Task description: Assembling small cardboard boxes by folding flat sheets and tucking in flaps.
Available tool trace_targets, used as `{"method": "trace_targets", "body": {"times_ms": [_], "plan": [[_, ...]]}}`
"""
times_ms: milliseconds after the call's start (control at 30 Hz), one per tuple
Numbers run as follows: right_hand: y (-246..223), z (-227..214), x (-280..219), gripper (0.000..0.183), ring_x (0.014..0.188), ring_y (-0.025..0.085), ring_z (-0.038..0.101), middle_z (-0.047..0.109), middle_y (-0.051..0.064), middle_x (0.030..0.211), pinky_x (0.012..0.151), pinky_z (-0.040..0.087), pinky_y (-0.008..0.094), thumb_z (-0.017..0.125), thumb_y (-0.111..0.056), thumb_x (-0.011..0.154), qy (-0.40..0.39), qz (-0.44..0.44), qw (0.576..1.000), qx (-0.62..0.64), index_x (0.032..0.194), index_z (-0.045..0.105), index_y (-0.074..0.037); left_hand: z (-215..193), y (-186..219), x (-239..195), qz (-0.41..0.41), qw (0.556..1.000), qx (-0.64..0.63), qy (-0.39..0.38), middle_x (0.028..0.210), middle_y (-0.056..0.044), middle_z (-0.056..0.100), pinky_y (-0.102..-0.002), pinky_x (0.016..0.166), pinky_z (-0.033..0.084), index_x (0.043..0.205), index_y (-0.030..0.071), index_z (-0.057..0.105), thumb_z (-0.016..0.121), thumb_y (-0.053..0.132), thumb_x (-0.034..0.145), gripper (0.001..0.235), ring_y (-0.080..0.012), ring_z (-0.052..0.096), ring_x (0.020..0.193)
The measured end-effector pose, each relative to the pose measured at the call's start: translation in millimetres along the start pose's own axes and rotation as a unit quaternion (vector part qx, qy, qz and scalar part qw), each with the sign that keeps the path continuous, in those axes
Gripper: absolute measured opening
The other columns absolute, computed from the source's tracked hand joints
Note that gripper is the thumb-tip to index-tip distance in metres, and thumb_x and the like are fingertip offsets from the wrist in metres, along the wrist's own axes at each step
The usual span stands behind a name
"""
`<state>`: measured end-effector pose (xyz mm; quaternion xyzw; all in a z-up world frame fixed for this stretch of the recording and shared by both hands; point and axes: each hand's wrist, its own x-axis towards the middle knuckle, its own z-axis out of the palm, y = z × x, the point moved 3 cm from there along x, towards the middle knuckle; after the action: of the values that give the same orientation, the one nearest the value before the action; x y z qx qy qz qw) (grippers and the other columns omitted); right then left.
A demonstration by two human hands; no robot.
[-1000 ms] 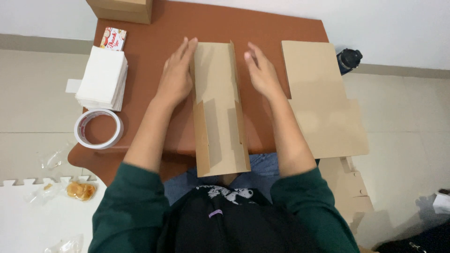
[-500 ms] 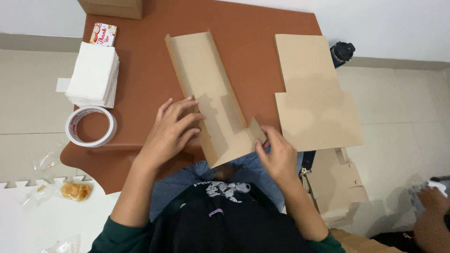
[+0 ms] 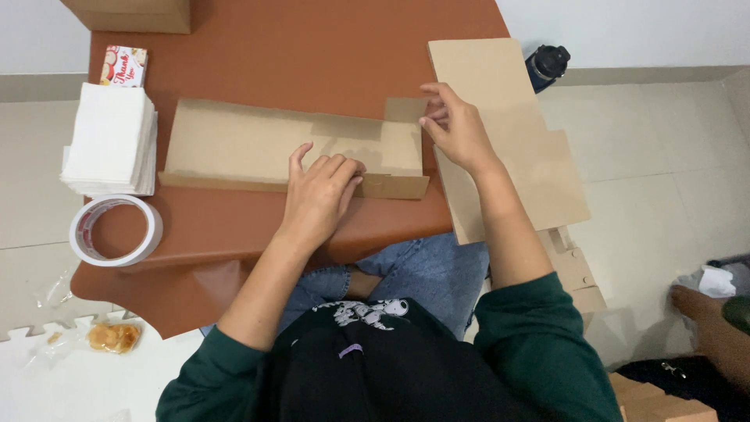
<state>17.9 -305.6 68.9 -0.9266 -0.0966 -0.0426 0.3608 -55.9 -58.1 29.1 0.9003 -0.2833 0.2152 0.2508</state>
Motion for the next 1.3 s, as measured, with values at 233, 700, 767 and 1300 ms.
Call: {"method": "trace_targets", "body": {"times_ms": [233, 700, 767, 1300], "plan": [[-34.4, -12.7, -93.0, 0.029, 0.113, 0.045, 0.064, 0.064, 0.025, 0.118, 0.099, 0.051, 0.055, 0.058, -0.016, 0.103, -0.04, -0.002, 0.999, 0.035, 0.129, 0.064, -0.004, -4.7, 15.9, 10.6, 0.011, 1.0, 0.002, -0.022, 0.086, 0.001, 0.063, -0.061, 0.113, 0.022, 0.103, 0.016, 0.069, 0.074, 0.024, 0.091, 0.015, -0.017, 0.063, 0.087], [-2.1, 19.0, -116.0, 0.008, 0.107, 0.021, 0.062, 0.07, -0.002, 0.107, 0.096, 0.038, 0.039, 0.071, -0.027, 0.096, 0.01, -0.012, 0.997, -0.069, 0.1, 0.076, -0.022, -16.0, 22.4, 5.5, 0.021, 0.999, -0.042, -0.005, 0.076, 0.002, 0.059, -0.062, 0.11, 0.023, 0.085, 0.017, 0.067, 0.075, 0.018, 0.088, 0.008, -0.0172, 0.061, 0.082], [5.2, 21.5, -116.9, 0.009, 0.105, 0.024, 0.063, 0.071, 0.001, 0.105, 0.095, 0.039, 0.04, 0.073, -0.027, 0.095, 0.017, -0.011, 0.998, -0.068, 0.096, 0.075, -0.018, -21.8, 26.7, 0.1, 0.025, 0.999, -0.042, 0.002, 0.076, 0.002, 0.059, -0.063, 0.11, 0.023, 0.084, 0.017, 0.067, 0.075, 0.018, 0.087, 0.009, -0.0173, 0.061, 0.082], [-45.9, 29.2, -79.4, 0.002, 0.094, 0.023, 0.068, 0.069, 0.001, 0.08, 0.113, 0.031, 0.054, 0.075, -0.017, 0.091, -0.018, -0.24, 0.97, -0.03, 0.091, 0.075, -0.015, 7.5, 33.0, -30.0, 0.073, 0.987, -0.01, 0.141, 0.084, 0.003, 0.062, -0.052, 0.107, 0.038, 0.096, 0.017, 0.072, 0.071, 0.012, 0.092, 0.007, -0.0144, 0.063, 0.082]]}}
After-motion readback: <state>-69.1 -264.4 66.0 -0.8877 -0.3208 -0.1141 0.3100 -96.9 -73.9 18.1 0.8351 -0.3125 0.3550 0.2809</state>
